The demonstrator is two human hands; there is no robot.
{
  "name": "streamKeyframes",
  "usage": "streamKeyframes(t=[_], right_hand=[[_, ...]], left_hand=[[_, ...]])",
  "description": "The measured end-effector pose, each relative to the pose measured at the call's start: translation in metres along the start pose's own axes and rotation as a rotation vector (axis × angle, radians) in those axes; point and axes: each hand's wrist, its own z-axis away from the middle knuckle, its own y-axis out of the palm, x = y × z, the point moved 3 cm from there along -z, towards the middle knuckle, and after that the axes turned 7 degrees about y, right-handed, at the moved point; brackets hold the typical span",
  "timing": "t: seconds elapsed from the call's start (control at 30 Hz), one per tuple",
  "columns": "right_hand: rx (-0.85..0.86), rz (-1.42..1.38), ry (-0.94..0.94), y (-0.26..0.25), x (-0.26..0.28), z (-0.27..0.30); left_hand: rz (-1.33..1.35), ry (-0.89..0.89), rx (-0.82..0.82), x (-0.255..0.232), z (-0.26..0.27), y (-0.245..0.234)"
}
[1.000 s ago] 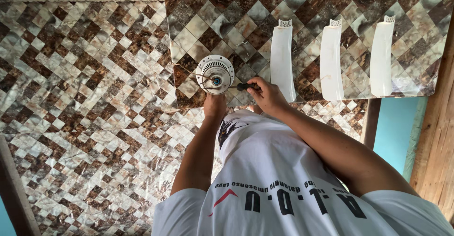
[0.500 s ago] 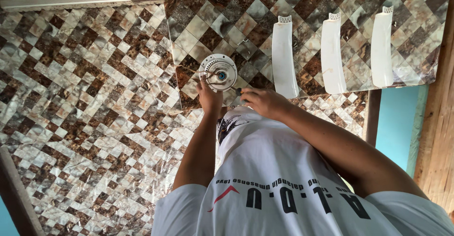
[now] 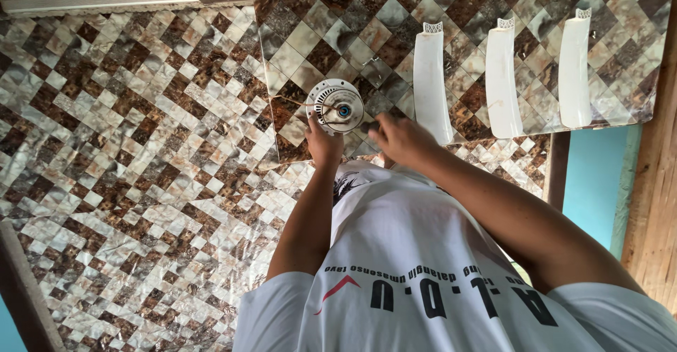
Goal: The person uses a screwdriver to remove screws from the ceiling fan's mounting bracket and detaches the fan housing. They then separate the fan motor and blade assembly from the ceiling mount, holding the components in their hands.
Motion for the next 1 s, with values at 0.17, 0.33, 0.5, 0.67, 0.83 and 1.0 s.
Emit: streamKeyframes(t=[0.17,0.33,0.5,0.67,0.83,1.0], right_hand=[[-0.109,0.151,0.054,-0.010,0.008,-0.006],[-0.163,0.026,-0.317,-0.007,0.001,-0.004],[-0.181,0.132,-0.574,0.000,0.001,0.002],[-0.038,0.031,-0.486,0.003,0.011,0.009],[-0.095,-0.068,-0.041,0.005,0.003,0.014],[-0.061,0.034,-0.231,0.009,-0.003,0.022]], left_hand=[[0.022,0.039,-0.018,0.019,-0.004,0.011],[0.209,-0.083,-0.123,0.051,-0.006,0.032],[1.144,-0.850,0.443,0.064,0.020,0.096],[1.492,-0.551,0.499,0.048,0.018,0.120],[1.593,-0.699,0.455,0.052,0.017,0.122],[1.609,-0.782,0.446,0.059,0.028,0.132]])
